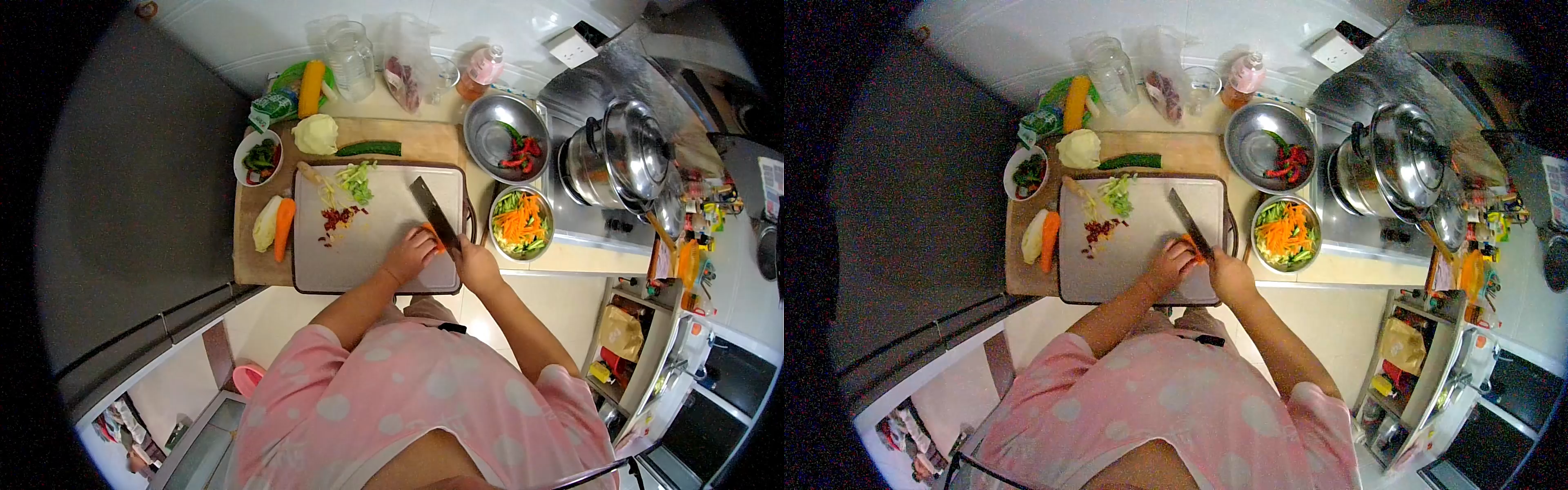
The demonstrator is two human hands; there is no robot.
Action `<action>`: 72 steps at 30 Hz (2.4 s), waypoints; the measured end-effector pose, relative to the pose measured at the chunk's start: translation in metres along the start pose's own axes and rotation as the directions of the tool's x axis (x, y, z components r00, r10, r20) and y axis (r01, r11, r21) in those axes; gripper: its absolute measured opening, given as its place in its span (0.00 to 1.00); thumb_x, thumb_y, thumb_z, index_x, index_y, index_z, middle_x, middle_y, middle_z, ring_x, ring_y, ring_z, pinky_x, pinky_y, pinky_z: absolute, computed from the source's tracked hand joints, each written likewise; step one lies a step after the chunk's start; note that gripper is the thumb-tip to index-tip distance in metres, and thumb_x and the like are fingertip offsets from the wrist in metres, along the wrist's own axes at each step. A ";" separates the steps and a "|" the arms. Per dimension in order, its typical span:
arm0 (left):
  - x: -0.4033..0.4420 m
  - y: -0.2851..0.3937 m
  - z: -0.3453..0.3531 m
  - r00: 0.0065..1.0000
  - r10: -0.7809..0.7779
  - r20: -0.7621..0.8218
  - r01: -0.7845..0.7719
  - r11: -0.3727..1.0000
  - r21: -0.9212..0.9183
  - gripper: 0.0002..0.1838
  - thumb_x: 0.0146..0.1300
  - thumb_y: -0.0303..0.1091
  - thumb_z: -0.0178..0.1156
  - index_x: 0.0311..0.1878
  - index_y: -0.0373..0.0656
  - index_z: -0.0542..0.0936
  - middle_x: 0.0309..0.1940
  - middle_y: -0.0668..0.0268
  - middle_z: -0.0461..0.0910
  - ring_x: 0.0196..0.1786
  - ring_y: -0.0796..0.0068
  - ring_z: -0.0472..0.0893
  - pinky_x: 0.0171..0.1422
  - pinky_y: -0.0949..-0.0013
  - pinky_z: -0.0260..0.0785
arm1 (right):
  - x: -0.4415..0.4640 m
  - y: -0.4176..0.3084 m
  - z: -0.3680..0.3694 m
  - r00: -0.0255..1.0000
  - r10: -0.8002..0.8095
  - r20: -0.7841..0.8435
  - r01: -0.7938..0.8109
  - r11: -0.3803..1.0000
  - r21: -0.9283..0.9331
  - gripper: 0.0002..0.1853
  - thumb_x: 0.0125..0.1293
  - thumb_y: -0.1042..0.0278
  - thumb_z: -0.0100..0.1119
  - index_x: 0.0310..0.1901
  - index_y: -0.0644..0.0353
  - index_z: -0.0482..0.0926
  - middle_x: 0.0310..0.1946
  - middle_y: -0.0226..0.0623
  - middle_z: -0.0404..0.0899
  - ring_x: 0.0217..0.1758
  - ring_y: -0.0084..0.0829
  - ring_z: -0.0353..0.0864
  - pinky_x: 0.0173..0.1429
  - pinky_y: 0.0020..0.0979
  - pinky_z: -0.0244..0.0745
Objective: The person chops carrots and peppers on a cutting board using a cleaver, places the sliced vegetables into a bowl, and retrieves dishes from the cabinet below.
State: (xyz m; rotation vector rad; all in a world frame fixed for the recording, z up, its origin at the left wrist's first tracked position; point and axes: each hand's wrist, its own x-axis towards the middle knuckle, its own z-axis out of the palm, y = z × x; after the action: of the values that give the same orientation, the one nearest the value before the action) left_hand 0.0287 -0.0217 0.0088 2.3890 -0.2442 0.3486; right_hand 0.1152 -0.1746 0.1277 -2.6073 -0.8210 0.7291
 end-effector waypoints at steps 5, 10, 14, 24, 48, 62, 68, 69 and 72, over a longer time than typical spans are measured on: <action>-0.001 -0.005 0.003 0.999 0.025 0.026 -0.027 0.998 0.051 0.10 0.56 0.36 0.64 0.39 0.43 0.80 0.40 0.63 0.77 0.50 0.61 0.75 0.62 0.54 0.63 | -0.004 0.001 0.001 0.999 -0.003 0.043 0.003 1.000 0.002 0.11 0.65 0.67 0.50 0.45 0.64 0.71 0.26 0.58 0.78 0.32 0.57 0.80 0.37 0.53 0.74; 0.000 -0.006 0.004 0.997 0.073 -0.003 -0.073 0.991 0.110 0.10 0.56 0.36 0.64 0.38 0.43 0.80 0.38 0.65 0.78 0.49 0.63 0.75 0.62 0.54 0.64 | -0.004 -0.002 0.004 0.999 0.015 0.048 -0.015 1.000 -0.006 0.11 0.64 0.68 0.50 0.46 0.64 0.71 0.26 0.58 0.78 0.33 0.57 0.80 0.37 0.53 0.74; -0.005 -0.010 0.011 1.000 0.014 0.010 -0.015 0.994 0.105 0.11 0.55 0.36 0.65 0.39 0.43 0.81 0.38 0.65 0.78 0.50 0.63 0.75 0.62 0.55 0.63 | 0.003 -0.005 0.014 0.998 0.022 0.052 -0.021 0.999 -0.024 0.12 0.64 0.70 0.48 0.47 0.63 0.70 0.27 0.57 0.79 0.33 0.56 0.80 0.37 0.53 0.74; -0.003 -0.008 0.005 0.999 0.008 0.049 -0.011 0.998 0.054 0.12 0.56 0.35 0.62 0.44 0.45 0.81 0.48 0.63 0.76 0.57 0.61 0.72 0.67 0.55 0.60 | 0.009 -0.002 0.030 0.996 -0.035 -0.081 0.038 0.999 0.037 0.14 0.63 0.69 0.49 0.49 0.62 0.70 0.27 0.56 0.79 0.31 0.56 0.80 0.36 0.52 0.75; 0.000 -0.012 -0.017 0.995 0.045 0.087 -0.054 0.994 0.095 0.12 0.54 0.26 0.54 0.42 0.44 0.81 0.47 0.68 0.78 0.55 0.67 0.74 0.66 0.64 0.63 | -0.005 -0.005 0.001 0.999 0.042 -0.001 -0.042 0.999 -0.024 0.12 0.66 0.67 0.45 0.48 0.62 0.71 0.25 0.55 0.79 0.31 0.55 0.82 0.36 0.53 0.76; 0.000 -0.013 -0.014 0.999 0.019 0.034 -0.022 0.995 0.101 0.09 0.51 0.29 0.62 0.38 0.48 0.83 0.44 0.71 0.79 0.53 0.67 0.74 0.64 0.64 0.65 | -0.012 -0.023 -0.003 0.994 0.058 0.095 -0.050 0.996 -0.080 0.10 0.63 0.73 0.44 0.45 0.66 0.69 0.28 0.53 0.80 0.32 0.51 0.83 0.34 0.49 0.78; 0.001 -0.011 -0.021 1.000 0.010 0.029 -0.015 0.985 0.173 0.09 0.51 0.30 0.62 0.37 0.48 0.83 0.44 0.71 0.80 0.53 0.67 0.75 0.64 0.64 0.65 | 0.002 -0.006 0.028 0.999 0.017 0.040 -0.014 0.997 -0.078 0.10 0.62 0.73 0.47 0.44 0.65 0.69 0.27 0.52 0.80 0.30 0.51 0.83 0.34 0.49 0.78; 0.001 -0.007 -0.024 1.000 -0.006 0.027 0.002 0.985 0.171 0.09 0.51 0.30 0.62 0.37 0.48 0.83 0.45 0.71 0.80 0.53 0.67 0.75 0.64 0.64 0.65 | 0.003 -0.007 0.030 1.000 0.001 0.020 0.001 0.997 -0.072 0.10 0.61 0.73 0.47 0.44 0.65 0.69 0.27 0.52 0.80 0.30 0.51 0.83 0.33 0.49 0.78; 0.000 -0.008 -0.021 1.000 0.000 0.026 -0.004 0.986 0.169 0.09 0.52 0.30 0.62 0.38 0.48 0.82 0.45 0.71 0.80 0.54 0.67 0.75 0.65 0.64 0.65 | 0.002 -0.006 0.028 0.997 -0.014 -0.073 0.012 1.000 -0.029 0.10 0.62 0.70 0.48 0.45 0.63 0.69 0.26 0.54 0.79 0.29 0.53 0.82 0.33 0.50 0.77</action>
State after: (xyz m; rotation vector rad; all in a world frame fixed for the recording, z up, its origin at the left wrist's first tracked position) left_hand 0.0267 -0.0019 0.0192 2.5619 -0.2376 0.3517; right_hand 0.0983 -0.1655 0.1066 -2.6339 -0.8320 0.6180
